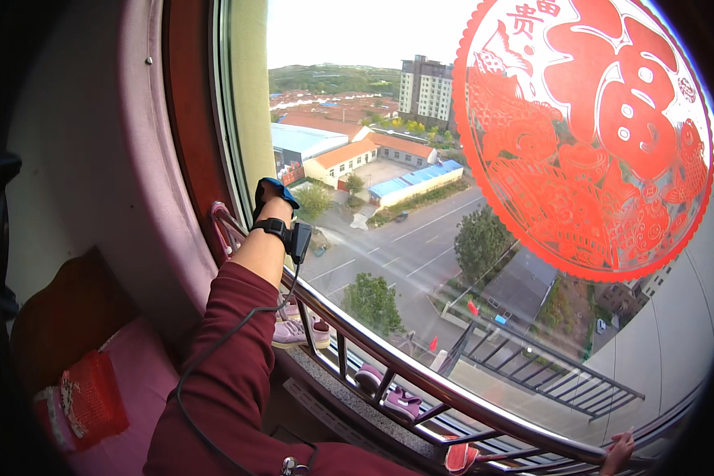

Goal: The person walks into a bedroom and wipes a large window with a dark cloth. They clean multiple sections of the glass using steady hand motions while holding the window frame for support.

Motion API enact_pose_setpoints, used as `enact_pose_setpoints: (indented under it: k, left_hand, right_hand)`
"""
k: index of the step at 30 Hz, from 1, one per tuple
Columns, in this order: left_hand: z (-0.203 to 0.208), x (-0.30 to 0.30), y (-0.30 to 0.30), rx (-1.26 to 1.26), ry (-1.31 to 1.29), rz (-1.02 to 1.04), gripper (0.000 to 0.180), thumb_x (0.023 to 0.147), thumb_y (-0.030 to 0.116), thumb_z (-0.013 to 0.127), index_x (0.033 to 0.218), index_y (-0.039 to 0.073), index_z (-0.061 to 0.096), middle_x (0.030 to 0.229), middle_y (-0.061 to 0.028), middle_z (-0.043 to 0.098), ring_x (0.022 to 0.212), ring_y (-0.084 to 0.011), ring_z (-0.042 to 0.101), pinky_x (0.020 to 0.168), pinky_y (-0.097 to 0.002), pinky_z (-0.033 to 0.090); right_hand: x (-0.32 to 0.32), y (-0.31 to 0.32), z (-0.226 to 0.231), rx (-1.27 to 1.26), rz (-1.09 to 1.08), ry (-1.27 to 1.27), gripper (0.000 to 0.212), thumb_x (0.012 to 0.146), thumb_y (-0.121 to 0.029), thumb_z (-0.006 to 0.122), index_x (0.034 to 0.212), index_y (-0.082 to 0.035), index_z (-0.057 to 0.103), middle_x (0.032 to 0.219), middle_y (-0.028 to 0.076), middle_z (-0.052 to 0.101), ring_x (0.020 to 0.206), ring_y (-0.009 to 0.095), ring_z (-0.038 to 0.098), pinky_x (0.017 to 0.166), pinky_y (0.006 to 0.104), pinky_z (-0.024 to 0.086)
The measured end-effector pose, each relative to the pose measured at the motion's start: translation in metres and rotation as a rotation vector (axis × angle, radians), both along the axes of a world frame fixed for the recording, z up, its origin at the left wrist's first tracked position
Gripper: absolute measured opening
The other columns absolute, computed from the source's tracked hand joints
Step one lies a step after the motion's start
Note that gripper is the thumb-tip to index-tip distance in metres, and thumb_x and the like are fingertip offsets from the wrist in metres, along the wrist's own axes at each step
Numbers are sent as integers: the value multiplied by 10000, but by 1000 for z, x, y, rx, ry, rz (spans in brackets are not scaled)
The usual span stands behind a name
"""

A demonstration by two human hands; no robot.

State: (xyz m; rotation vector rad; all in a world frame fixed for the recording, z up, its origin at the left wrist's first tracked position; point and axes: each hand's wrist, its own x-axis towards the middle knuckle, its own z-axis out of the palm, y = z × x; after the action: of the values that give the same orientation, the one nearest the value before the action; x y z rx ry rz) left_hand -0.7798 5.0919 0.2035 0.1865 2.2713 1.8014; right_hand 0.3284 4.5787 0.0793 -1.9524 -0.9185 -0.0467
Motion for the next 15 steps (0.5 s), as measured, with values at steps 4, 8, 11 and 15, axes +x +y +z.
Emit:
enact_pose_setpoints:
  k: [4, 8, 11, 15]
  left_hand:
    - [27, -1, 2, -155, 119, -4, 372, 1026, 376, 413, 1322, 199, 549, 1377, -188, 581, 1285, -434, 512, 1053, -560, 422]
    - [91, -16, -19, -149, 173, -5, 450, 1021, 443, 369, 1295, 162, 589, 1368, -177, 581, 1260, -418, 523, 1069, -557, 401]
    - [162, -24, -29, 146, 103, 41, 615, 1017, 542, 285, 1320, 114, 607, 1416, -174, 544, 1303, -402, 497, 1105, -588, 338]
    - [279, -22, -52, 316, 235, -1, 689, 1016, 584, 267, 1407, 88, 540, 1440, -201, 511, 1382, -389, 439, 1127, -687, 236]
  right_hand:
    - [27, -3, -21, -834, -427, -1373, 611, 925, -418, 569, 1493, -212, 486, 898, 84, 635, 799, 213, 629, 656, 373, 554]
    - [11, -5, -17, -796, -340, -1264, 402, 904, -346, 614, 1288, -242, 554, 886, 40, 619, 785, 172, 616, 630, 325, 541]
    - [-13, 3, -8, -745, -336, -1312, 204, 861, -335, 677, 1036, -263, 599, 871, -10, 598, 783, 156, 620, 598, 297, 548]
    - [-39, 7, -7, -605, -361, -1221, 151, 874, -307, 664, 996, -257, 591, 885, -21, 598, 763, 156, 616, 595, 295, 546]
